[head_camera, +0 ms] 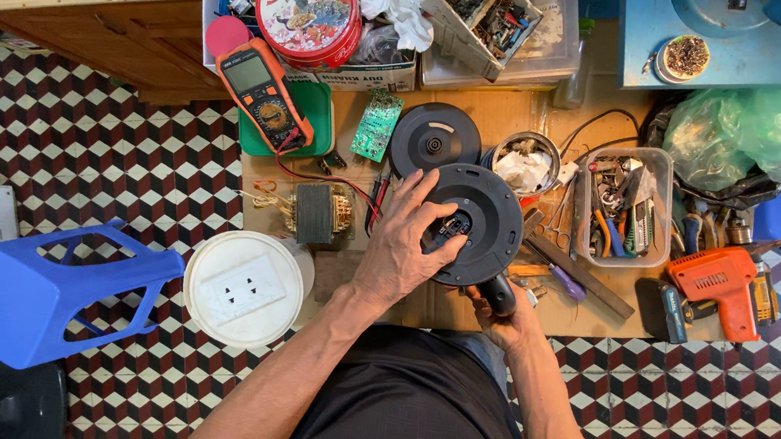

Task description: The person repairs an electric kettle at a cluttered workbench. They disassemble the kettle's heating base, manipulate small internal components and wires by hand, use a screwdriver on the parts, and reposition the kettle base while working on its internals.

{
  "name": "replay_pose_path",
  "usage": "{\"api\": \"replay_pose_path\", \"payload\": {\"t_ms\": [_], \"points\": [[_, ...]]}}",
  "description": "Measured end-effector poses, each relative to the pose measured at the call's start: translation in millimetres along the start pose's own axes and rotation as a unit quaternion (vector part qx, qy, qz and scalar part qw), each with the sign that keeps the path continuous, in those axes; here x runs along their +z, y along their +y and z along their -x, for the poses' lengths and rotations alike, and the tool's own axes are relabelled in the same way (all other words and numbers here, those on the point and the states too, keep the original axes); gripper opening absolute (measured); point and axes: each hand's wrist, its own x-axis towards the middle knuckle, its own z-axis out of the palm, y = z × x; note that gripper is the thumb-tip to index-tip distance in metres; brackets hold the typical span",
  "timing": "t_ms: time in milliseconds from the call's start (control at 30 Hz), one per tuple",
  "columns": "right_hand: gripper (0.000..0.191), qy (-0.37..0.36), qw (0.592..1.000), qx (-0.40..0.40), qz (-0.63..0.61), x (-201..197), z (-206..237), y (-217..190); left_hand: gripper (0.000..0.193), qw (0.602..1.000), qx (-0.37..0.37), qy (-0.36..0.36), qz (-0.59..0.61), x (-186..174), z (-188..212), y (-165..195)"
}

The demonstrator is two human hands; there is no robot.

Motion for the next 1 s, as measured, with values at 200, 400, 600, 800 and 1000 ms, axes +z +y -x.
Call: {"api": "replay_pose_path", "payload": {"t_ms": [200, 400, 600, 800, 1000], "points": [[0.035, 0.107, 0.983, -0.071, 0.134, -2.4, -1.3, 4.3, 0.044, 1.000, -0.008, 0.008, -0.006, 1.4, 2.2, 0.7], [0.055, 0.179, 0.835, -0.363, 0.373, 3.2, 27.1, -3.3, 0.044, 1.000, -0.013, -0.002, 0.003, -0.2, 0.6, 0.9], [0.066, 0.082, 0.796, -0.417, 0.432, 44.3, 50.1, -23.9, 0.046, 1.000, -0.008, -0.011, 0.013, -2.5, 0.4, 5.1], [0.061, 0.016, 0.846, -0.403, 0.348, 63.5, 44.1, -16.9, 0.056, 0.999, -0.017, -0.010, 0.034, -3.1, 2.0, 9.1], [0.055, 0.014, 0.849, -0.422, 0.319, 55.5, 44.5, -18.3, 0.059, 0.999, -0.005, 0.019, 0.049, 10.8, 3.7, 12.5]]}}
